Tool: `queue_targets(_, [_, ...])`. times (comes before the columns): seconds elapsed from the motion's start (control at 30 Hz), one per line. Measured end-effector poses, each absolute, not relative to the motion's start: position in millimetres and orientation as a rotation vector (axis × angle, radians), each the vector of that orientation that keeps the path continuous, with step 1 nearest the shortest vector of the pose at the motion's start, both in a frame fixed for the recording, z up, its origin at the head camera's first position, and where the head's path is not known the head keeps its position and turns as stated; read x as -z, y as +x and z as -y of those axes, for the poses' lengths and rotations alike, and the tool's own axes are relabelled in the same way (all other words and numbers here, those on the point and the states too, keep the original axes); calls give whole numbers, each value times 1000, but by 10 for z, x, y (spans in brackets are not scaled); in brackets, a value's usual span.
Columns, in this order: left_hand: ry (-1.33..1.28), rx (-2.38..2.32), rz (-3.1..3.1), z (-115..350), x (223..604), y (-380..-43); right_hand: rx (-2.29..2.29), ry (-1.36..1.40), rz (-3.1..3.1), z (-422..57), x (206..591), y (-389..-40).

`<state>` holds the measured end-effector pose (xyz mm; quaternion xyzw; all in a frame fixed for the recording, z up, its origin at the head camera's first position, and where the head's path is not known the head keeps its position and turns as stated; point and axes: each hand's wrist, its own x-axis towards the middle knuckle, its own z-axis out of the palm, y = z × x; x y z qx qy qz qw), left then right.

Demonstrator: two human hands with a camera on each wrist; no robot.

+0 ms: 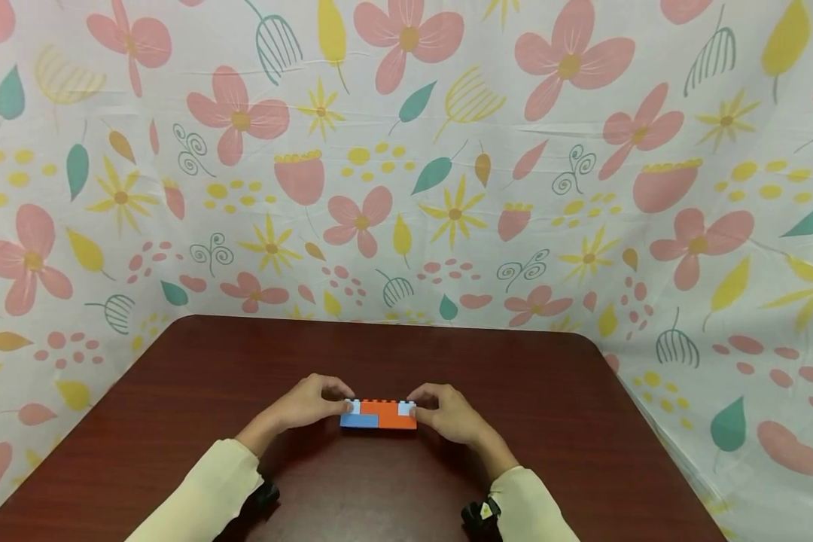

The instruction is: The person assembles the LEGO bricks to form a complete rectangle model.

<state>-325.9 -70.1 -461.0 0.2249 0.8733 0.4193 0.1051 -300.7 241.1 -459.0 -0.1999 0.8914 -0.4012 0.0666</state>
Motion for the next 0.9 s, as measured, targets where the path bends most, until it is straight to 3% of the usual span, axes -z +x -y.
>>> queue_targets(0.9, [639,-1234,-2730,592,4659,-3324,1242,-550,-2841,-2386,4660,-3028])
